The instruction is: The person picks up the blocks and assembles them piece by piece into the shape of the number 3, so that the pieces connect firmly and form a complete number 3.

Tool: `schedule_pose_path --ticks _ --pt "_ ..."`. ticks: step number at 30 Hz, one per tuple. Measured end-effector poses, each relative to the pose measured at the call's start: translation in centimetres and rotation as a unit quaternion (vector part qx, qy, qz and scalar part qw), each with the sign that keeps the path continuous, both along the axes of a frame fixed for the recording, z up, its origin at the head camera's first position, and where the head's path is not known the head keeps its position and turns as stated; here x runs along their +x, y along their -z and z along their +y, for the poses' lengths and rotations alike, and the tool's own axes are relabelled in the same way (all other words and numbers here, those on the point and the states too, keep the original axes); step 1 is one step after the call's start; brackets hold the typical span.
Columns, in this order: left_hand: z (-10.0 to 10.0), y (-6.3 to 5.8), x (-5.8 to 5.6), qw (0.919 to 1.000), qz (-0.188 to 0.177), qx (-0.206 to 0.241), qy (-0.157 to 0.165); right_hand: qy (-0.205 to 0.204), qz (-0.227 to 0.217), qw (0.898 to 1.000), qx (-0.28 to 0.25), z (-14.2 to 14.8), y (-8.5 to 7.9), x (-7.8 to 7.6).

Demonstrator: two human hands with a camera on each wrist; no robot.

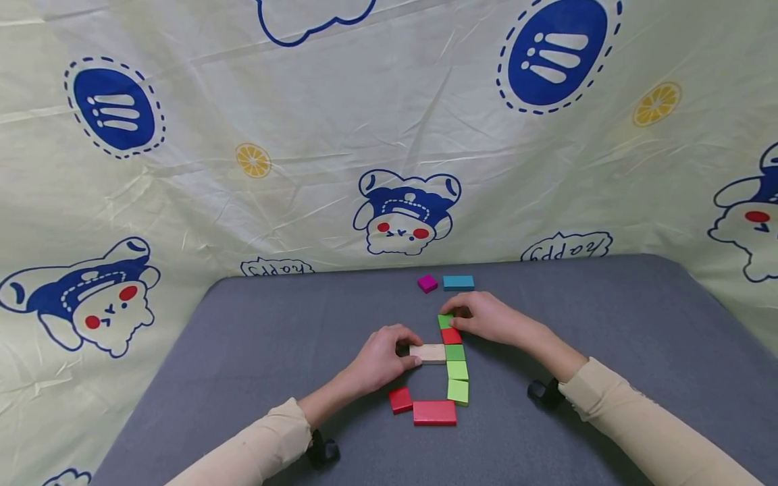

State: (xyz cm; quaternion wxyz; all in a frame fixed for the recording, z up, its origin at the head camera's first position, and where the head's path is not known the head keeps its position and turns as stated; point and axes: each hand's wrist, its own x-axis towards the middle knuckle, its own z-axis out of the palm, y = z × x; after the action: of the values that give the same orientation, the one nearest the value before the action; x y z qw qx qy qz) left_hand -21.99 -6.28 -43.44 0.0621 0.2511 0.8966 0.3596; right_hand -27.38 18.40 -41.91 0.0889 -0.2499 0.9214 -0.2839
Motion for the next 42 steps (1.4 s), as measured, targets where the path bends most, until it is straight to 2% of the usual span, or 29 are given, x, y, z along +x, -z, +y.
schedule_pose_path --ticks 25,36,42 --pt "-0.07 -0.03 0.02 1.0000 0.004 -0.001 0.002 0.001 0.000 1.000 0.008 0.39 -0.31 0.22" --pt "-0.11 0.02 0.15 1.0000 0.004 0.006 0.001 0.000 -0.002 1.000 -0.002 0.46 -0.03 0.22" --pt "-0.09 -0.04 0.21 0.9999 0.000 0.010 0.001 0.004 0.011 1.000 -0.016 0.99 0.02 0.41"
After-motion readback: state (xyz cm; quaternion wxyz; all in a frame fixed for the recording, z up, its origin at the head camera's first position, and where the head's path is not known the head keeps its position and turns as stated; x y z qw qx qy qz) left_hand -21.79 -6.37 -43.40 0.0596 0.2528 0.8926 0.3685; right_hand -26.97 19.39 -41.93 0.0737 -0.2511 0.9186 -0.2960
